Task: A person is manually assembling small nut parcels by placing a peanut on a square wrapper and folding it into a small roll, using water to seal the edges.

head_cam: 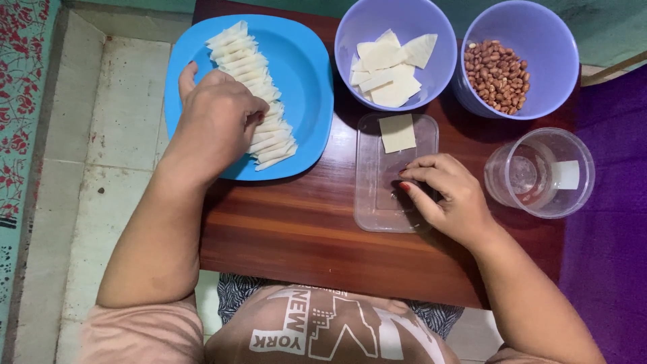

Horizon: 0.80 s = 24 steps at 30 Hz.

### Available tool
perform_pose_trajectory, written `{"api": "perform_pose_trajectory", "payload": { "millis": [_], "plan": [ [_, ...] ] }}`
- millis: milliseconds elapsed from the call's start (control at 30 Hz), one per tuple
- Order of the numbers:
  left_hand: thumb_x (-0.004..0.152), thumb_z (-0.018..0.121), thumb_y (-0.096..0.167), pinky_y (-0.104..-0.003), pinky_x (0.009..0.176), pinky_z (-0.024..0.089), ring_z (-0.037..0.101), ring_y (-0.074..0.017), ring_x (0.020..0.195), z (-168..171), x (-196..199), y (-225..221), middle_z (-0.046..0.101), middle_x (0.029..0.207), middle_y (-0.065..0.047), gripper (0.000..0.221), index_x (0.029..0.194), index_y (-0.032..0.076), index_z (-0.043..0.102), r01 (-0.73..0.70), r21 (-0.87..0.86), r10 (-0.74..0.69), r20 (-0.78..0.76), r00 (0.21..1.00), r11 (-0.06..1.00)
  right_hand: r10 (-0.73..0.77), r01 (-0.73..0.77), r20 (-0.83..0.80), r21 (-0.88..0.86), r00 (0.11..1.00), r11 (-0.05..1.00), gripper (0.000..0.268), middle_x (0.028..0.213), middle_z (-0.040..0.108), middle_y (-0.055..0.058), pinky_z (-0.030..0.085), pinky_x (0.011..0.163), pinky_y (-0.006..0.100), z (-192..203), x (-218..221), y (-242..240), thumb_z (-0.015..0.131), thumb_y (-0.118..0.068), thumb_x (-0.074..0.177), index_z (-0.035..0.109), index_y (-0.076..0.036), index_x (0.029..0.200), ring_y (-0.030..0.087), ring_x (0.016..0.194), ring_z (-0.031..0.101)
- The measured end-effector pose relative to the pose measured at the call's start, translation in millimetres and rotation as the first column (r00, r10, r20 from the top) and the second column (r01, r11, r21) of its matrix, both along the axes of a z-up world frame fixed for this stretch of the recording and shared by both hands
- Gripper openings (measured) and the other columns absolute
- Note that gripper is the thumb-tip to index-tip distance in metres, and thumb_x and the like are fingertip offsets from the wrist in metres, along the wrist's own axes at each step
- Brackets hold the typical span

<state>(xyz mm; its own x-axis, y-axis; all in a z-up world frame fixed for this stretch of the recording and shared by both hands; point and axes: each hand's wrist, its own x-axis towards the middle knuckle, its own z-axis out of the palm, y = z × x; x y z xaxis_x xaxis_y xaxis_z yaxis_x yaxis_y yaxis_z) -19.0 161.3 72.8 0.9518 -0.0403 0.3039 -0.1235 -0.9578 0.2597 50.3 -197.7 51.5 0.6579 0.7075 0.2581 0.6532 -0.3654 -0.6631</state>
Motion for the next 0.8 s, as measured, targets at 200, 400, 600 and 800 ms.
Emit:
{"api": "perform_pose_trajectory", "payload": {
  "millis": [200,400,600,800],
  "plan": [
    [0.081,0.081,0.003,-0.069,0.119,0.018,0.063,-0.0279,0.095,-2,0,3,0.076,0.087,-0.005,0.016,0.096,0.007,0.084,-0.002,0.004,0.002,0.006,1.0,1.0,-0.007,0.007,0.034,-0.011,0.999,1.0,0.017,0.111,0.069,0.015,0.053,0.083,0.033,-4,2,-2,0.076,0.0,0.083,0.075,0.002,0.101,0.026,0.094,0.065],
    [0.081,0.084,0.005,-0.069,0.121,0.013,0.063,-0.0279,0.093,-7,1,4,0.076,0.087,-0.006,0.016,0.098,0.007,0.084,-0.021,0.017,0.02,0.002,1.0,1.0,-0.017,0.021,0.158,-0.021,0.987,1.0,0.02,0.113,0.068,0.017,0.052,0.09,0.038,-4,4,1,0.077,0.003,0.082,0.075,0.005,0.101,0.03,0.101,0.063],
    [0.083,0.083,0.004,-0.07,0.122,0.012,0.062,-0.0283,0.093,-5,0,5,0.076,0.089,-0.007,0.018,0.1,0.005,0.084,-0.013,0.004,0.013,0.003,1.0,1.0,-0.007,0.035,0.228,-0.121,0.974,0.992,0.028,0.127,0.067,0.015,0.046,0.104,0.044,-6,6,1,0.074,-0.001,0.082,0.075,0.0,0.11,0.034,0.117,0.06],
    [0.089,0.085,0.004,-0.068,0.124,0.012,0.062,-0.0277,0.097,2,-3,4,0.073,0.09,-0.006,0.017,0.106,0.005,0.084,-0.006,0.008,0.006,0.064,0.998,1.0,-0.011,0.053,0.24,-0.173,0.971,0.983,0.035,0.138,0.062,0.016,0.04,0.106,0.045,-11,6,2,0.075,-0.002,0.08,0.076,-0.005,0.114,0.034,0.123,0.055]
  ]
}}
